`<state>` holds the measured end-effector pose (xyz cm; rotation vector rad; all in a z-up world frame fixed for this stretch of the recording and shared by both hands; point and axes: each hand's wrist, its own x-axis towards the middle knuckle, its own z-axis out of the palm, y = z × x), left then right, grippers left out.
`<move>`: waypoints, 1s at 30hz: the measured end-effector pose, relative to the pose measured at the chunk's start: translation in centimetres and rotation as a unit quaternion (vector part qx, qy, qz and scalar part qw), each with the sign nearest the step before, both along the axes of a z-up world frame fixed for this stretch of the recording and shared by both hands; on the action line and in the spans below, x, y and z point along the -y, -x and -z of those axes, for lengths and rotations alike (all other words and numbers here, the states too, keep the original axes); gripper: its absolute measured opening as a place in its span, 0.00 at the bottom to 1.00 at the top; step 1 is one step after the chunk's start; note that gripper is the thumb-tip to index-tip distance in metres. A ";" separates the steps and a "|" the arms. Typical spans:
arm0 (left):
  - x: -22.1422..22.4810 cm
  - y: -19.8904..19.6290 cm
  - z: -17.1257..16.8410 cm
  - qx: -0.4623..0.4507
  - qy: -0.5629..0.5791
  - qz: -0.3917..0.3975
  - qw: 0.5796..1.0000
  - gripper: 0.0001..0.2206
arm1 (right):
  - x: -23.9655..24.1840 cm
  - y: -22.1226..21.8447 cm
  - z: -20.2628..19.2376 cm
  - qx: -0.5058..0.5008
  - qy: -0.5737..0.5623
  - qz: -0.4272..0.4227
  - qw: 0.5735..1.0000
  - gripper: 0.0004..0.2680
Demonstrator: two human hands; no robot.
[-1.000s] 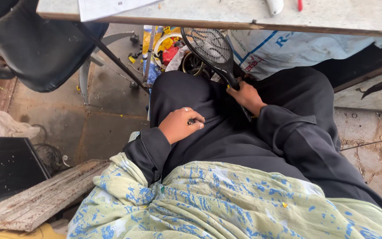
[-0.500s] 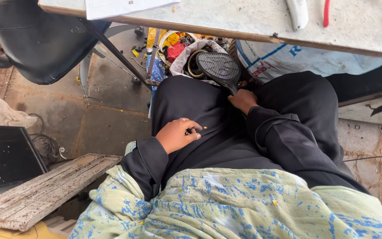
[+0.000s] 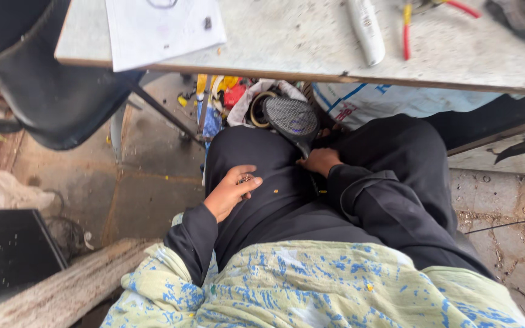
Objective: The person uses a pair of pliers to cut and manipulate wires on a small electrical component, then wraps copper wire around the component by hand while seated at a workbench.
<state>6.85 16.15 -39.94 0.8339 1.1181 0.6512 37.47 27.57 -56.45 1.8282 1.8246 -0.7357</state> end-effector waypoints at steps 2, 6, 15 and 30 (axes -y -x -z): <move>-0.3 0.0 1.7 0.084 0.043 -0.067 0.993 0.26 | -0.1 -0.3 -1.0 -0.010 0.015 0.001 1.000 0.30; -0.8 -0.5 1.4 0.199 0.026 -0.153 0.967 0.22 | 0.4 -0.7 -6.9 -0.043 -0.005 0.019 0.999 0.29; 1.4 -4.1 -12.0 0.145 -0.194 -0.121 0.963 0.21 | 8.7 -2.2 -34.2 -0.325 -0.447 -0.005 0.833 0.09; 3.4 -8.3 -22.1 0.261 -0.338 -0.055 0.903 0.20 | -8.8 -17.6 -30.6 -0.085 -0.520 0.060 0.848 0.43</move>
